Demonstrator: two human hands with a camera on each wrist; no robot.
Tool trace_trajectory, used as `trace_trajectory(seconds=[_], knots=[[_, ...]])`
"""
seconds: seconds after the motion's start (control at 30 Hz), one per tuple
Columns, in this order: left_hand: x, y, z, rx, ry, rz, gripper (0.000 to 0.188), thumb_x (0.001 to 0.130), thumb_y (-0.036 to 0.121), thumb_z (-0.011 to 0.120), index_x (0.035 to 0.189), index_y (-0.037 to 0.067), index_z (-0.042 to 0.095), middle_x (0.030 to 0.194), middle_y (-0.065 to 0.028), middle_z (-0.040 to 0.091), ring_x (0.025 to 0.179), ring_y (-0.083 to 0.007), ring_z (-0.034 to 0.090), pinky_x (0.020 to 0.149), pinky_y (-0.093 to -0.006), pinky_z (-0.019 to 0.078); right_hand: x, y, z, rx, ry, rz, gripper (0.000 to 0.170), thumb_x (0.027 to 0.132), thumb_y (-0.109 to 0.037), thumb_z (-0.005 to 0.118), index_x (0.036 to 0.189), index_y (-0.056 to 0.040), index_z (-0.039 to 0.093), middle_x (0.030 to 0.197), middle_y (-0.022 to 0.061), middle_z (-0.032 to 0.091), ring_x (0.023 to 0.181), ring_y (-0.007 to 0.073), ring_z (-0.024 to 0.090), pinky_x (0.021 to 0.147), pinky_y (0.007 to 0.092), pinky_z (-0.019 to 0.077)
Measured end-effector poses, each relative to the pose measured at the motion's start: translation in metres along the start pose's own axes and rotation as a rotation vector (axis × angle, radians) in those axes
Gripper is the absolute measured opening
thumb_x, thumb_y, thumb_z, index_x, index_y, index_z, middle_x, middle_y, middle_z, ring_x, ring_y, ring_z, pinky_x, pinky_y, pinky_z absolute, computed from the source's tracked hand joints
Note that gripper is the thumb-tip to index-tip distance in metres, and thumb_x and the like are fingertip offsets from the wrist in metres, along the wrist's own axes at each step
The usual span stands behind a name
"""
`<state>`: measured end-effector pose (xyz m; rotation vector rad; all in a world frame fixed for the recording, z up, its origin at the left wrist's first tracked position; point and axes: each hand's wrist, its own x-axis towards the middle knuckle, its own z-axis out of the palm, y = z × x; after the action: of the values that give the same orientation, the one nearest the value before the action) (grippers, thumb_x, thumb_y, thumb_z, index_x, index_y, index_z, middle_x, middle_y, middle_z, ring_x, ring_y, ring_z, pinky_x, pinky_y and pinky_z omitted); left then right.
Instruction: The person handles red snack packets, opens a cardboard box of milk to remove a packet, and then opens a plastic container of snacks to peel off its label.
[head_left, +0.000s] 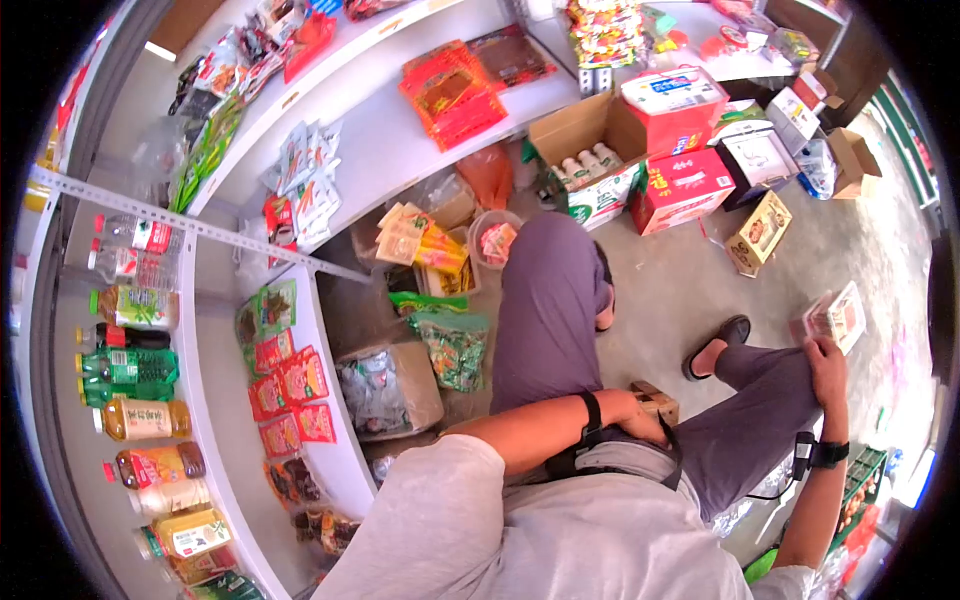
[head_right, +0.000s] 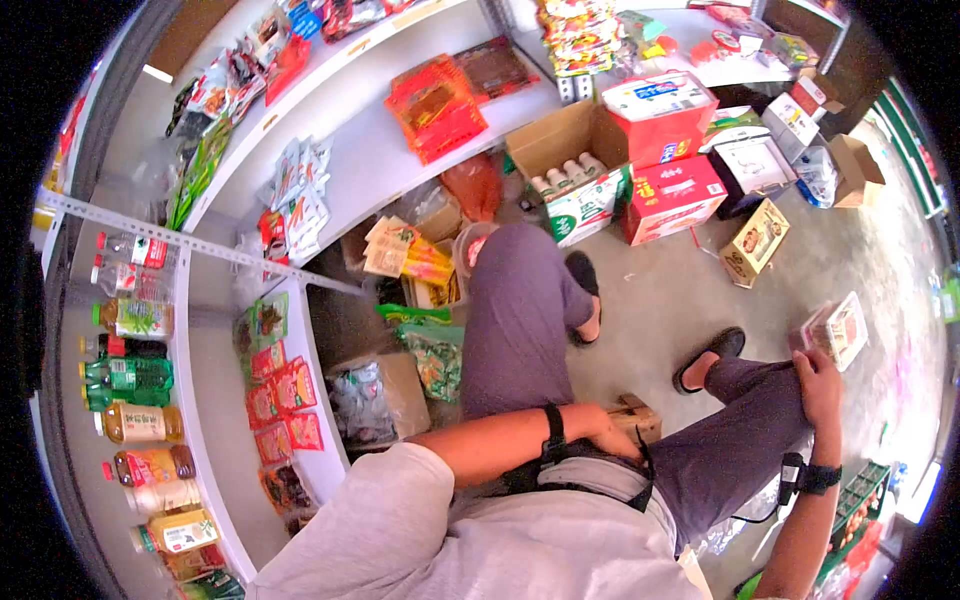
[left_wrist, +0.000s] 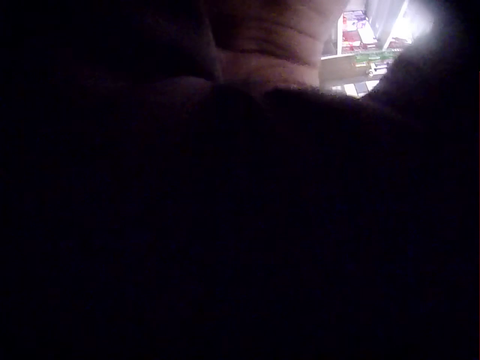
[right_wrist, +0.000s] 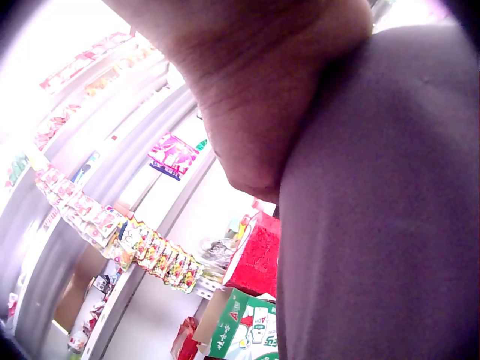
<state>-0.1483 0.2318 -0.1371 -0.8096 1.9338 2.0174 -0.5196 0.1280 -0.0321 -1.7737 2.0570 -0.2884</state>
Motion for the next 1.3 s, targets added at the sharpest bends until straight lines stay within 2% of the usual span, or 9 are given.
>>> trace_trajectory(seconds=[0.17,0.27,0.3,0.4,0.43,0.53,0.57,0.67,1.3], knots=[[0.031,-0.010,0.005,0.254,0.090,0.139,0.055,0.092,0.052,0.061,0.104,0.000,0.072,0.101,-0.0186,0.074,0.086,-0.0297,0.069,0.073,-0.0436,0.0524,-0.013,-0.017,-0.009,-0.032,0.028,-0.016,0.040,0.096,-0.039,0.063,0.103,-0.0014,0.074,0.098,0.0237,0.073,0.095,0.0386,0.071,0.085,0.0447,0.0523],[0.034,-0.020,0.016,0.005,0.013,-0.051,0.070,0.095,0.069,0.055,0.118,0.004,0.069,0.118,-0.0180,0.071,0.103,-0.0315,0.066,0.090,-0.0461,0.0491,-0.021,-0.020,-0.014,-0.040,0.049,0.001,0.041,0.095,-0.041,0.063,0.106,-0.0029,0.075,0.102,0.0237,0.073,0.099,0.0413,0.070,0.087,0.0461,0.0527],[0.042,-0.027,0.013,0.026,-0.111,-0.084,0.080,0.095,0.076,0.048,0.136,0.009,0.062,0.138,-0.0157,0.064,0.122,-0.0312,0.059,0.104,-0.0446,0.0429,-0.022,-0.014,-0.013,-0.029,0.055,0.000,0.041,0.095,-0.041,0.063,0.106,-0.0033,0.075,0.103,0.0236,0.073,0.100,0.0415,0.070,0.088,0.0463,0.0528],[0.039,-0.033,0.023,-0.104,-0.135,-0.057,0.087,0.095,0.080,0.045,0.147,0.011,0.053,0.150,-0.0124,0.056,0.134,-0.0283,0.052,0.112,-0.0411,0.0379,-0.028,-0.013,-0.017,-0.021,0.075,0.031,0.041,0.094,-0.042,0.064,0.108,-0.0058,0.076,0.104,0.0236,0.074,0.101,0.0421,0.070,0.090,0.0473,0.0530],[0.041,-0.028,0.021,-0.165,-0.209,0.075,0.090,0.096,0.080,0.042,0.154,0.010,0.047,0.155,-0.0096,0.051,0.139,-0.0260,0.048,0.115,-0.0384,0.0352,-0.026,-0.007,-0.015,-0.023,0.080,0.033,0.041,0.094,-0.043,0.063,0.108,-0.0063,0.076,0.104,0.0235,0.074,0.101,0.0422,0.070,0.090,0.0475,0.0530],[0.017,0.011,0.008,-0.093,-0.244,-0.131,0.091,0.098,0.079,0.041,0.155,0.008,0.045,0.155,-0.0075,0.051,0.139,-0.0251,0.048,0.115,-0.0373,0.0356,-0.025,-0.003,-0.016,0.001,0.021,0.093,0.042,0.094,-0.044,0.063,0.107,-0.0072,0.077,0.104,0.0234,0.074,0.102,0.0421,0.070,0.090,0.0481,0.0528],[0.030,-0.010,0.015,-0.161,-0.268,-0.027,0.095,0.095,0.082,0.044,0.157,0.009,0.043,0.156,-0.0094,0.050,0.141,-0.0255,0.046,0.116,-0.0371,0.0345,-0.028,-0.008,-0.020,-0.008,0.017,0.097,0.043,0.093,-0.044,0.062,0.106,-0.0063,0.077,0.104,0.0230,0.074,0.101,0.0418,0.070,0.090,0.0477,0.0529],[0.037,-0.016,0.018,-0.143,-0.235,-0.174,0.102,0.092,0.084,0.046,0.161,0.009,0.037,0.162,-0.0119,0.042,0.148,-0.0258,0.039,0.120,-0.0372,0.0311,-0.030,-0.001,-0.020,-0.018,0.050,0.069,0.045,0.093,-0.045,0.063,0.106,-0.0036,0.077,0.105,0.0230,0.074,0.102,0.0418,0.069,0.093,0.0484,0.0530],[0.063,-0.015,0.005,-0.074,-0.334,-0.329,0.084,0.101,0.073,0.042,0.155,0.008,0.045,0.154,-0.0101,0.052,0.140,-0.0246,0.047,0.118,-0.0375,0.0329,-0.036,0.021,-0.040,0.078,0.089,-0.012,0.042,0.093,-0.039,0.065,0.102,0.0012,0.073,0.105,0.0231,0.072,0.104,0.0425,0.066,0.094,0.0490,0.0504]])
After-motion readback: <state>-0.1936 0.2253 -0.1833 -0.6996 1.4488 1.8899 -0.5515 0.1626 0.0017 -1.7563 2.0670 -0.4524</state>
